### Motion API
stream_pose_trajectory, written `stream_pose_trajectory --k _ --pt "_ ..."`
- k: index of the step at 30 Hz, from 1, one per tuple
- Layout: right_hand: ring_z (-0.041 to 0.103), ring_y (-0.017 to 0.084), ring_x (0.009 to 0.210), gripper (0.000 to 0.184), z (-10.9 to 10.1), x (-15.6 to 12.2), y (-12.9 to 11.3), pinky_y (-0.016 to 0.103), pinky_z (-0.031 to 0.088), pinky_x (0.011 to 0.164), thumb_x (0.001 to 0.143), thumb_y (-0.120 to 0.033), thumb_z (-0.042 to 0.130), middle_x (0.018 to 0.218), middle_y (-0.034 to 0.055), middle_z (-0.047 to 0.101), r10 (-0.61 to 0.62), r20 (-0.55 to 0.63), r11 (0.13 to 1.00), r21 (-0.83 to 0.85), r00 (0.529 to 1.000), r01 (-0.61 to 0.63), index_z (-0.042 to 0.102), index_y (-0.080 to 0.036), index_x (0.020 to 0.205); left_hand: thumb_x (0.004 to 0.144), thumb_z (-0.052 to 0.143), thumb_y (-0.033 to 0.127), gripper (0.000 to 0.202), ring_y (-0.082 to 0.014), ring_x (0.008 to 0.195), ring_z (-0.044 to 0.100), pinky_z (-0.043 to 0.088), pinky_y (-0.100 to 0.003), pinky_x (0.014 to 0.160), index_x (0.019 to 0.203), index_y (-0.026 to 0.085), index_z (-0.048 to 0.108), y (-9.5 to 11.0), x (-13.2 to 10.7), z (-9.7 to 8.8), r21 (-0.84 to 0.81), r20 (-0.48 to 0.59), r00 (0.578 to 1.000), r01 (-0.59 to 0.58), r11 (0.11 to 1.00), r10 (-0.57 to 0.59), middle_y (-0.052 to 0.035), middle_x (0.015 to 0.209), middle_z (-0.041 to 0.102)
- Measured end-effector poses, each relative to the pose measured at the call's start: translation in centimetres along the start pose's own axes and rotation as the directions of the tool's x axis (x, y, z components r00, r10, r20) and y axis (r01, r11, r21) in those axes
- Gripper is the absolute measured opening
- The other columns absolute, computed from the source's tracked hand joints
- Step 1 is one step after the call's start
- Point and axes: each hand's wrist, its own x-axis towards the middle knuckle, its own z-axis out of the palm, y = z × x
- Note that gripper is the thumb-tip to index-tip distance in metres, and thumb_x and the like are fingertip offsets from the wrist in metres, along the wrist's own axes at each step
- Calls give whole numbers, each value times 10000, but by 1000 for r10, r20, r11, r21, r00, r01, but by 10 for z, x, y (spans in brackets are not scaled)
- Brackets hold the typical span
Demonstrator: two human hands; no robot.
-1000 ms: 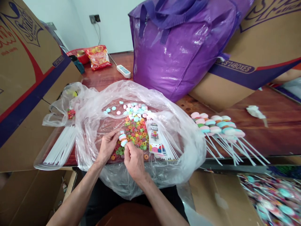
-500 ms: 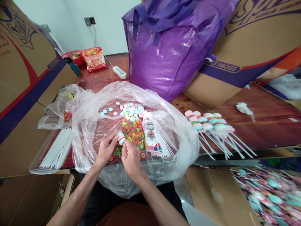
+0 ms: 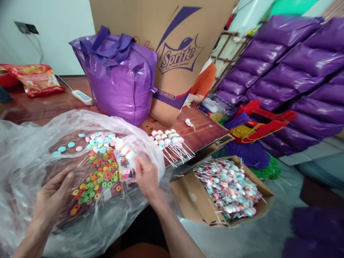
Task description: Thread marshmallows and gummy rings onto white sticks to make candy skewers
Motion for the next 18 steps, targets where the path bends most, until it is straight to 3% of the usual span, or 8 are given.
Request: stream_pose_trajectory --k 2,5,9,12,14,16,18 --pt "566 154 647 312 -30 22 29 251 411 648 973 -280 437 707 29 661 28 -159 977 -204 987 -61 661 -190 776 793 682 510 381 -259 1116 675 528 -388 1033 1075 263 748 -5 1 -2 13 -64 998 26 1000 -26 6 1097 764" --pt "545 179 649 268 -65 50 73 284 375 641 926 -252 465 724 71 667 24 -300 877 -451 954 -164 695 -160 822 771 699 513 424 -241 985 715 557 -369 962 1091 238 740 -14 -1 -6 10 -57 996 74 997 -73 -16 1012 777" --pt "540 209 669 217 -78 67 108 323 331 619 869 -233 550 782 135 669 133 -314 687 -654 940 -316 743 -134 867 780 684 513 466 -214 838 719 569 -342 856 1098 175 730 -18 -8 -14 16 -17 998 53 998 -53 -41 852 771" --pt "581 279 844 265 -66 58 96 379 384 700 872 -312 594 938 206 685 -30 -406 682 -676 913 -278 761 -116 938 785 670 490 410 -195 779 698 559 -315 793 1023 167 751 -17 -10 -19 86 -15 1000 11 996 -9 -44 826 765" --pt "586 286 912 300 -49 42 72 403 420 780 913 -349 561 989 206 683 -176 -391 765 -632 903 -124 746 -116 957 788 666 474 372 -193 756 693 554 -311 779 991 177 761 -17 -10 -20 131 16 1000 -11 991 9 -44 829 768" --pt "600 226 817 293 -24 24 46 355 452 778 977 -301 470 851 118 686 -228 -211 873 -476 950 104 719 -159 919 790 670 463 350 -198 736 696 554 -316 771 981 187 768 -17 -8 -18 157 55 998 -31 987 23 -46 833 772" --pt "614 200 795 259 4 7 28 319 465 745 985 -271 458 876 86 694 -194 -12 933 -310 981 180 698 -185 941 801 664 446 333 -212 770 708 554 -324 788 993 196 772 -17 -4 -14 174 89 994 -84 981 69 -56 890 781"
